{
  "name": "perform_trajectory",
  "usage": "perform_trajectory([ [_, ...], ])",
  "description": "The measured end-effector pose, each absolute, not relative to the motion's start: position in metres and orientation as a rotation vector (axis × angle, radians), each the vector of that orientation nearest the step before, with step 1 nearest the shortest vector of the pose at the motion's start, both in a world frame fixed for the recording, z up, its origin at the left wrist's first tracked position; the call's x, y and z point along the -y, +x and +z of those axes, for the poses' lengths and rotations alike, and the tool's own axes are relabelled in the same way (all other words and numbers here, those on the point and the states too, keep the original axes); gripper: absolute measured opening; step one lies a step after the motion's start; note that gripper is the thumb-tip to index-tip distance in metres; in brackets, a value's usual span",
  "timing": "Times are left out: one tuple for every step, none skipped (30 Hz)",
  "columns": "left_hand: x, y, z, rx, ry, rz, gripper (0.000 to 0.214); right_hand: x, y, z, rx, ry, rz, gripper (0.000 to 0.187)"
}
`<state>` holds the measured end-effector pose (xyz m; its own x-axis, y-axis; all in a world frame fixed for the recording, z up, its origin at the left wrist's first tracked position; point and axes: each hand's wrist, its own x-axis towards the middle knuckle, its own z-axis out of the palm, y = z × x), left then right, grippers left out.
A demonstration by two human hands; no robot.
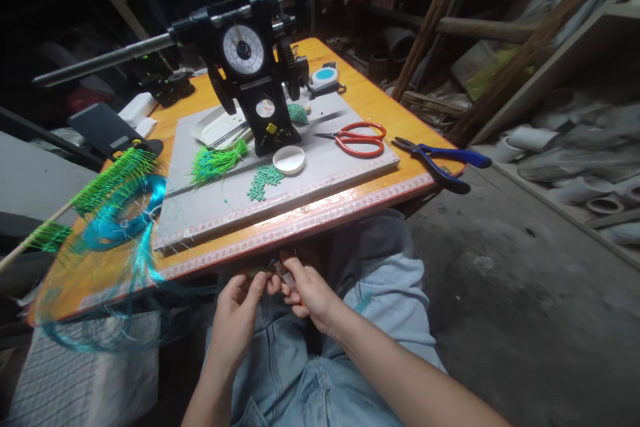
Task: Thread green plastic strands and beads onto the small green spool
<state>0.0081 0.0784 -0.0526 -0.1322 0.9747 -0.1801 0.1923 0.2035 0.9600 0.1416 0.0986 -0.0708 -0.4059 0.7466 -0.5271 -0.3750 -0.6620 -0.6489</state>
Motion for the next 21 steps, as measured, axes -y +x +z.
perform_trajectory([
  [-0.078,0.008,-0.053,-1.526,1.151,1.037,0.026,-0.099,0.141,-0.071,0.593,-1.097,2.096,0.047],
  [-0.078,0.008,-0.052,-1.52,1.15,1.034,0.027,-0.099,0.141,-0.071,0.617,-1.104,2.09,0.048],
  [-0.079,0.009,-0.052,-1.514,1.149,1.032,0.026,-0.1,0.14,-0.071,0.646,-1.113,2.078,0.049],
  [-0.079,0.009,-0.052,-1.508,1.147,1.031,0.026,-0.099,0.139,-0.071,0.682,-1.123,2.06,0.05],
  [-0.079,0.009,-0.051,-1.501,1.146,1.03,0.025,-0.099,0.138,-0.07,0.723,-1.134,2.034,0.052],
  [-0.079,0.009,-0.05,-1.491,1.144,1.029,0.025,-0.097,0.137,-0.07,0.77,-1.146,1.998,0.053],
  [-0.079,0.009,-0.049,-1.479,1.143,1.028,0.025,-0.095,0.138,-0.068,0.825,-1.158,1.949,0.056],
  [-0.078,0.009,-0.047,-1.466,1.143,1.028,0.024,-0.092,0.14,-0.066,0.884,-1.171,1.885,0.058],
  [-0.077,0.009,-0.045,-1.453,1.144,1.026,0.023,-0.088,0.145,-0.062,0.946,-1.186,1.801,0.06],
  [-0.076,0.008,-0.042,-1.441,1.146,1.026,0.023,-0.085,0.152,-0.057,1.008,-1.202,1.694,0.059],
  [-0.074,0.008,-0.039,-1.432,1.148,1.026,0.022,-0.083,0.161,-0.052,1.068,-1.217,1.569,0.058],
  [-0.072,0.008,-0.036,-1.427,1.15,1.028,0.022,-0.082,0.173,-0.045,1.121,-1.229,1.438,0.056],
  [-0.069,0.008,-0.032,-1.419,1.153,1.03,0.022,-0.083,0.187,-0.038,1.17,-1.236,1.302,0.056],
  [-0.067,0.008,-0.029,-1.411,1.152,1.032,0.022,-0.087,0.202,-0.031,1.221,-1.246,1.172,0.058],
  [-0.064,0.008,-0.025,-1.4,1.146,1.035,0.023,-0.093,0.217,-0.024,1.273,-1.259,1.068,0.054],
  [-0.062,0.008,-0.022,-1.383,1.135,1.037,0.023,-0.1,0.231,-0.017,1.364,-1.304,0.899,0.046],
  [-0.059,0.009,-0.019,-1.359,1.12,1.041,0.023,-0.109,0.244,-0.012,1.576,-1.394,0.565,0.038],
  [-0.056,0.009,-0.017,-1.329,1.101,1.046,0.023,-0.118,0.254,-0.007,1.763,-1.44,0.287,0.033],
  [-0.053,0.01,-0.015,-1.294,1.076,1.053,0.023,-0.126,0.262,-0.004,1.919,-1.455,0.033,0.032],
  [-0.05,0.011,-0.013,-1.259,1.051,1.06,0.023,-0.133,0.267,-0.002,2.035,-1.448,-0.175,0.033],
  [-0.047,0.011,-0.012,-1.223,1.027,1.067,0.022,-0.137,0.27,0.0,2.098,-1.423,-0.295,0.035],
])
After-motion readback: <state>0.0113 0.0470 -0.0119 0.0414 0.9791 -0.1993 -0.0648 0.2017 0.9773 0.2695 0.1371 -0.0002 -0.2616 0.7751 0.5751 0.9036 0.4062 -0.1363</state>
